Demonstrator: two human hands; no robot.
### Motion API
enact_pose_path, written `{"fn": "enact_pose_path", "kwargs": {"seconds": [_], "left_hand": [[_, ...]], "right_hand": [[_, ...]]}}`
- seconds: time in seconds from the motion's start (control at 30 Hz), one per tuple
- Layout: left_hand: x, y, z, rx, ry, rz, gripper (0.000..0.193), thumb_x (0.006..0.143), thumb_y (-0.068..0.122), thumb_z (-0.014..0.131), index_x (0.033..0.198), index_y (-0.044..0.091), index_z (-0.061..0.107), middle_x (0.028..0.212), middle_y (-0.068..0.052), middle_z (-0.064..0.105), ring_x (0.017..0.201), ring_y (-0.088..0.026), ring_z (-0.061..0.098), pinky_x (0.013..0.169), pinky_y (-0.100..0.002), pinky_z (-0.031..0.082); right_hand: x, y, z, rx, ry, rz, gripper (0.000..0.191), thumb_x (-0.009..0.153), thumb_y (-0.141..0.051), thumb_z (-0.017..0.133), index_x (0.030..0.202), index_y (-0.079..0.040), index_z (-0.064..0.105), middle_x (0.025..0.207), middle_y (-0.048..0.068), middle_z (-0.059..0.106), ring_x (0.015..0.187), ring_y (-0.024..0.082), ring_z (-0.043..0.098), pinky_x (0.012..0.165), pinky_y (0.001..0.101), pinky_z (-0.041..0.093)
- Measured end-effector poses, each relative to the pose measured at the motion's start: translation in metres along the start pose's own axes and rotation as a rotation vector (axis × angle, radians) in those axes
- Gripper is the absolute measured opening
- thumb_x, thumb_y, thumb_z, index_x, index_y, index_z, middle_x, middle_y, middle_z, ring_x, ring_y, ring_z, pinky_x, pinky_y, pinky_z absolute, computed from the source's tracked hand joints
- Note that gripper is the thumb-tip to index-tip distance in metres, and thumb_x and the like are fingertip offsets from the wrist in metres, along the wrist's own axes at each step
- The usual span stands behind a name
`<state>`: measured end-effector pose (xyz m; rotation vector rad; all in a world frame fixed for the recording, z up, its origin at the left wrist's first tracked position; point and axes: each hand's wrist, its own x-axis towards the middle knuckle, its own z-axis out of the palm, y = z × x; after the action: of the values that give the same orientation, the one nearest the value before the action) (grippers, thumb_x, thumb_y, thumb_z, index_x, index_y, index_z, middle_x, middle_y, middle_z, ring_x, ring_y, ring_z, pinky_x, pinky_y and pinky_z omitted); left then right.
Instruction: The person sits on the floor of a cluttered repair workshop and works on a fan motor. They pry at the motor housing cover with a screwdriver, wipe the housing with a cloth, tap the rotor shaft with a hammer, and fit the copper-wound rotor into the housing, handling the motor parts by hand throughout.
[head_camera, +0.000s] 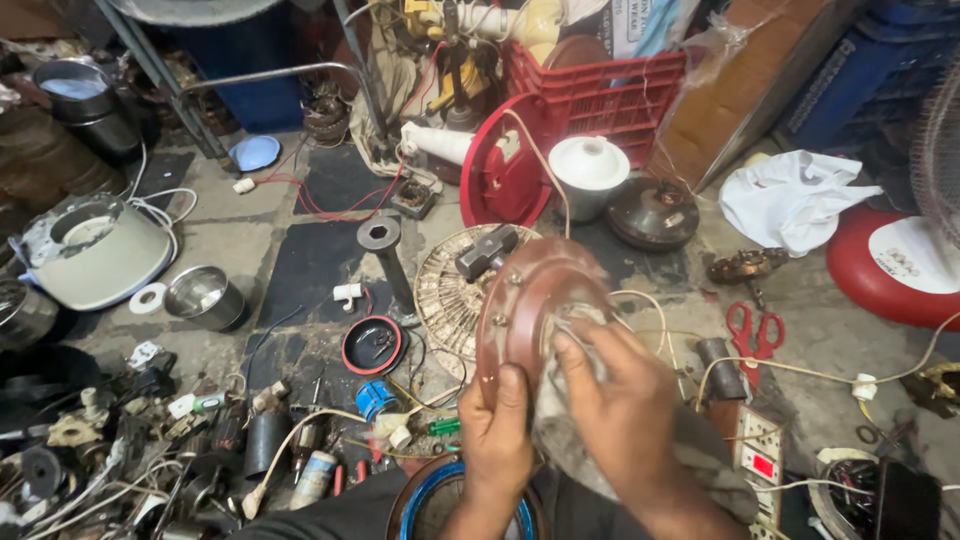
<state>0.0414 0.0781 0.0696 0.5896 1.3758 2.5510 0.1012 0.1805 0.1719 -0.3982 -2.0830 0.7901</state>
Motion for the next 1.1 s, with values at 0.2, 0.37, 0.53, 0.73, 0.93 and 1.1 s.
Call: {"fn": "enact_pose_path", "kwargs": {"seconds": [0.2, 0.37, 0.53, 0.73, 0.93, 1.1], "left_hand": [[0.017, 0.036, 0.01, 0.261, 0.045, 0.142, 0.03, 0.108, 0.024, 0.057, 0.101, -0.001, 0.071, 0.079, 0.003, 0.063, 0.071, -0.008, 0.051, 0.061, -0.026, 0.042], [0.03, 0.048, 0.011, 0.242, 0.059, 0.066, 0.03, 0.106, 0.025, 0.056, 0.106, -0.001, 0.071, 0.087, -0.001, 0.071, 0.078, -0.009, 0.06, 0.069, -0.026, 0.05], [0.026, 0.031, 0.023, 0.183, 0.033, 0.078, 0.032, 0.104, 0.025, 0.057, 0.117, 0.0, 0.071, 0.098, -0.001, 0.072, 0.085, -0.009, 0.061, 0.073, -0.026, 0.051], [0.033, 0.031, -0.003, 0.11, 0.175, 0.006, 0.037, 0.108, 0.027, 0.055, 0.117, -0.005, 0.07, 0.1, -0.008, 0.073, 0.087, -0.014, 0.064, 0.076, -0.032, 0.053], [0.051, 0.037, -0.027, -0.568, 0.299, -0.226, 0.044, 0.102, 0.031, 0.048, 0.135, 0.004, 0.059, 0.131, -0.009, 0.068, 0.12, -0.023, 0.065, 0.106, -0.043, 0.05], [0.04, 0.031, -0.025, -0.546, 0.22, -0.204, 0.045, 0.104, 0.03, 0.049, 0.136, 0.0, 0.058, 0.133, -0.012, 0.067, 0.122, -0.027, 0.064, 0.108, -0.046, 0.047]], "right_hand": [[-0.01, -0.007, 0.001, 0.244, -0.104, 0.019, 0.021, 0.095, -0.011, 0.065, 0.111, 0.001, 0.071, 0.101, 0.017, 0.076, 0.091, 0.033, 0.078, 0.077, 0.0376, 0.058], [0.017, 0.005, -0.008, 0.059, -0.259, -0.191, 0.019, 0.092, -0.011, 0.066, 0.106, 0.0, 0.073, 0.097, 0.017, 0.075, 0.087, 0.031, 0.074, 0.074, 0.0359, 0.056], [0.023, 0.002, 0.022, 0.417, -0.109, 0.41, 0.017, 0.097, -0.01, 0.068, 0.106, 0.003, 0.075, 0.089, 0.025, 0.072, 0.075, 0.046, 0.062, 0.064, 0.042, 0.048], [-0.012, 0.034, 0.017, -0.034, -0.202, -0.191, 0.023, 0.094, -0.015, 0.067, 0.112, -0.001, 0.074, 0.102, 0.014, 0.075, 0.093, 0.027, 0.073, 0.081, 0.0359, 0.058], [0.008, 0.074, -0.025, 0.403, -0.206, 0.271, 0.032, 0.093, -0.018, 0.071, 0.12, -0.002, 0.066, 0.103, 0.006, 0.075, 0.089, 0.017, 0.07, 0.076, 0.0325, 0.056], [0.024, 0.04, -0.016, 0.137, -0.126, -0.029, 0.034, 0.093, -0.015, 0.072, 0.124, -0.001, 0.068, 0.107, 0.01, 0.073, 0.093, 0.024, 0.072, 0.08, 0.0349, 0.056]]}}
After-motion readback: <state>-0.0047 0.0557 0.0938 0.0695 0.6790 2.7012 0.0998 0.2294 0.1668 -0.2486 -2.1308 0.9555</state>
